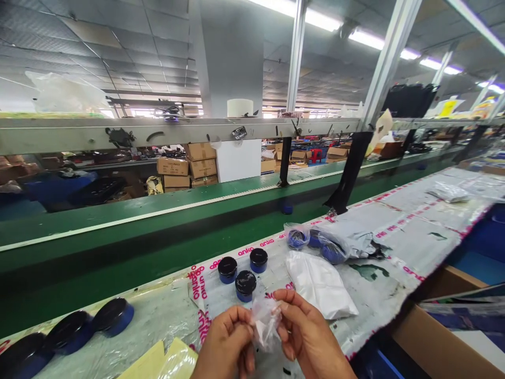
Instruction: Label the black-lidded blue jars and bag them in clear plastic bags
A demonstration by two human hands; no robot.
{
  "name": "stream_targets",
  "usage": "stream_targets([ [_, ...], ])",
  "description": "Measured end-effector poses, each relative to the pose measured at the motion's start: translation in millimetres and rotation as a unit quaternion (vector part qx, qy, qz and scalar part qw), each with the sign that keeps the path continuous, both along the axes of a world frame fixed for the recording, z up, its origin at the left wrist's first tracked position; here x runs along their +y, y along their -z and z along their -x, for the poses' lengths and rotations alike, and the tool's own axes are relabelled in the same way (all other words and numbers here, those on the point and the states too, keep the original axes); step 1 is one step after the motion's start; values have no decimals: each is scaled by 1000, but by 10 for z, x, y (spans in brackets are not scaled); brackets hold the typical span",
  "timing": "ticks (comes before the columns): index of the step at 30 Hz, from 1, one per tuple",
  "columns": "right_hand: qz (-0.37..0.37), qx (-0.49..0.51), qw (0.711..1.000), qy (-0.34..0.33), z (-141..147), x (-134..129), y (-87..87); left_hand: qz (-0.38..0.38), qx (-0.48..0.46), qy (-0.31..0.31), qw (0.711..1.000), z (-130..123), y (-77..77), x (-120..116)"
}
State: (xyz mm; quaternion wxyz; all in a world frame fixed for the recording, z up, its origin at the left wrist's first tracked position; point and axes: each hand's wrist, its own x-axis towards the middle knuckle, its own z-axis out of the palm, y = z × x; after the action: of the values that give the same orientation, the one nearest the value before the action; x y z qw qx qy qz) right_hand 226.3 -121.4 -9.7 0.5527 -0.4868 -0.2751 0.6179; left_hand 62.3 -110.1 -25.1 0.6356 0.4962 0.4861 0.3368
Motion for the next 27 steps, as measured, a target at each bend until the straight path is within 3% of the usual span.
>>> stream_targets([
  [2,19,56,998,-15,31,-23,-29,-101,95,-3,990,9,42,-45],
  [4,29,83,996,-35,30,-37,-60,-231,209,-30,950,50,59,-64],
  [6,20,69,996,-47,6,-37,-62,-310,278,-33,909,107,59,-55],
  [9,-32,-59,995,-75,-45,-10,20,-354,307,6,883,177,39,-16],
  [11,-79,-203,972,-86,-71,16,112,-361,305,2,881,201,12,5],
  [13,-132,-359,921,-71,-84,37,196,-346,292,-35,891,211,-20,19],
  [16,-232,-539,810,-6,-81,56,247,-332,282,-76,897,226,-55,38],
  [19,-306,-637,705,63,-61,83,199,-409,329,-77,848,267,-74,88],
  [21,-308,-666,673,95,-39,129,128,-469,372,-67,798,302,-110,164],
  [23,-278,-665,687,93,-9,217,37,-498,413,-61,760,326,-180,289],
  [27,-241,-567,786,41,84,531,-127,-503,472,-78,720,308,-351,660],
])
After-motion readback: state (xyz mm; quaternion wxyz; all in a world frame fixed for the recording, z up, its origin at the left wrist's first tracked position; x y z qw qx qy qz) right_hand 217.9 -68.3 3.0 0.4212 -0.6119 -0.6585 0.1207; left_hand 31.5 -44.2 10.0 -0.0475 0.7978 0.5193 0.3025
